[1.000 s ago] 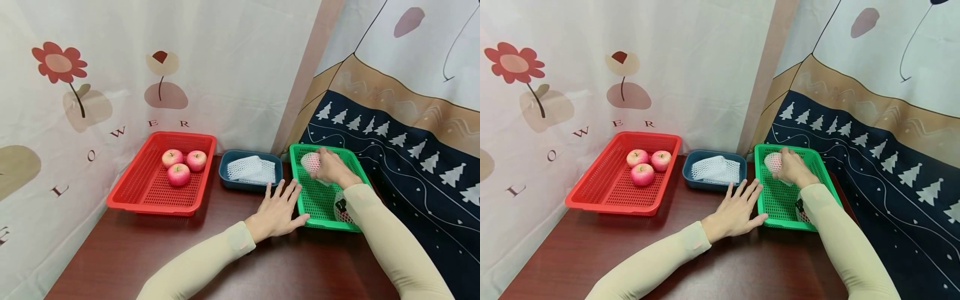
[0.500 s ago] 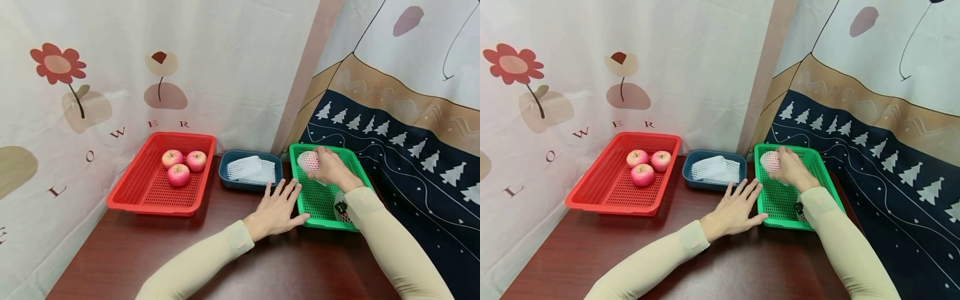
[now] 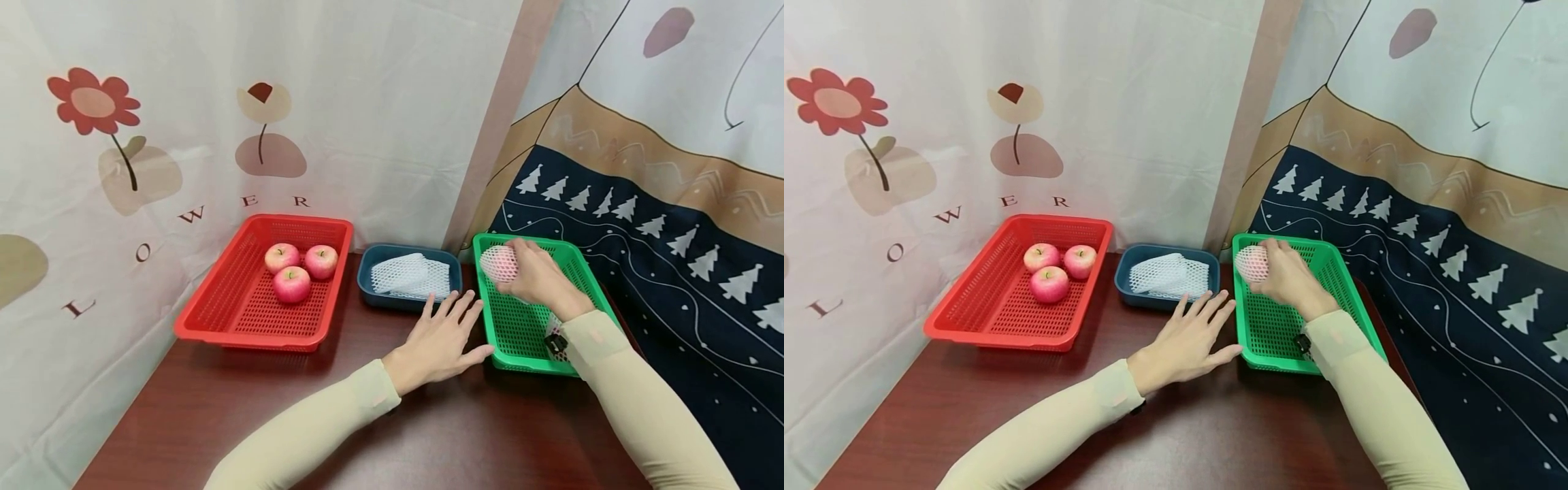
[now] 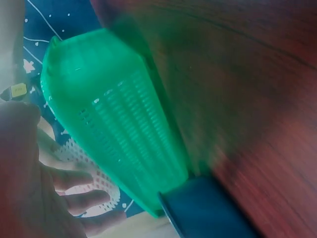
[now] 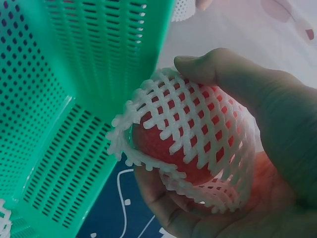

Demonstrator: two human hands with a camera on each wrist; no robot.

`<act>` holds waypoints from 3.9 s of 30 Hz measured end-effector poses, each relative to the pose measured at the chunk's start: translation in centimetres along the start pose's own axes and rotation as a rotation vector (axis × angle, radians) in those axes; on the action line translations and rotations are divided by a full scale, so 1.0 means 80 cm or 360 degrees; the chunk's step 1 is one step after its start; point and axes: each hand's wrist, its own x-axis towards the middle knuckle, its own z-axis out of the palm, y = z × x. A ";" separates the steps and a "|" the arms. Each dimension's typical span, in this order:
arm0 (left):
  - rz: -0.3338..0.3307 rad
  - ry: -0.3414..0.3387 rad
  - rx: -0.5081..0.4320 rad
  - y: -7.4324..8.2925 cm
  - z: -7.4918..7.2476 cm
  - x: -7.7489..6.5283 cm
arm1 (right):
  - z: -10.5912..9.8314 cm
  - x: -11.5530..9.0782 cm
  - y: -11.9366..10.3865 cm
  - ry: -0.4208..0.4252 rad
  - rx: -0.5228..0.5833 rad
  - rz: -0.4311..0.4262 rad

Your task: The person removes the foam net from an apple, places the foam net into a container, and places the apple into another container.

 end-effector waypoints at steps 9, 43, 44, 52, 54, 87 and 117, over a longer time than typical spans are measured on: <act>-0.0030 0.0051 0.0056 -0.017 -0.008 -0.017 | 0.001 -0.008 -0.017 0.0040 0.0031 -0.0032; -0.0103 0.0174 -0.0005 -0.081 -0.023 -0.081 | 0.040 -0.032 -0.066 0.0099 0.0104 -0.0281; -0.0101 0.0179 -0.0005 -0.082 -0.023 -0.083 | 0.041 -0.033 -0.068 0.0096 0.0109 -0.0282; -0.0118 0.0239 0.0015 -0.099 -0.021 -0.096 | 0.052 -0.040 -0.085 0.0077 0.0122 -0.0350; -0.0120 0.0257 0.0020 -0.103 -0.020 -0.100 | 0.057 -0.043 -0.089 0.0079 0.0127 -0.0365; -0.0198 0.0263 -0.0180 -0.115 -0.018 -0.141 | 0.132 -0.069 -0.121 -0.0030 0.0155 -0.0487; -0.0227 0.0266 -0.0301 -0.123 -0.006 -0.147 | 0.180 -0.083 -0.115 -0.0154 0.0124 -0.0538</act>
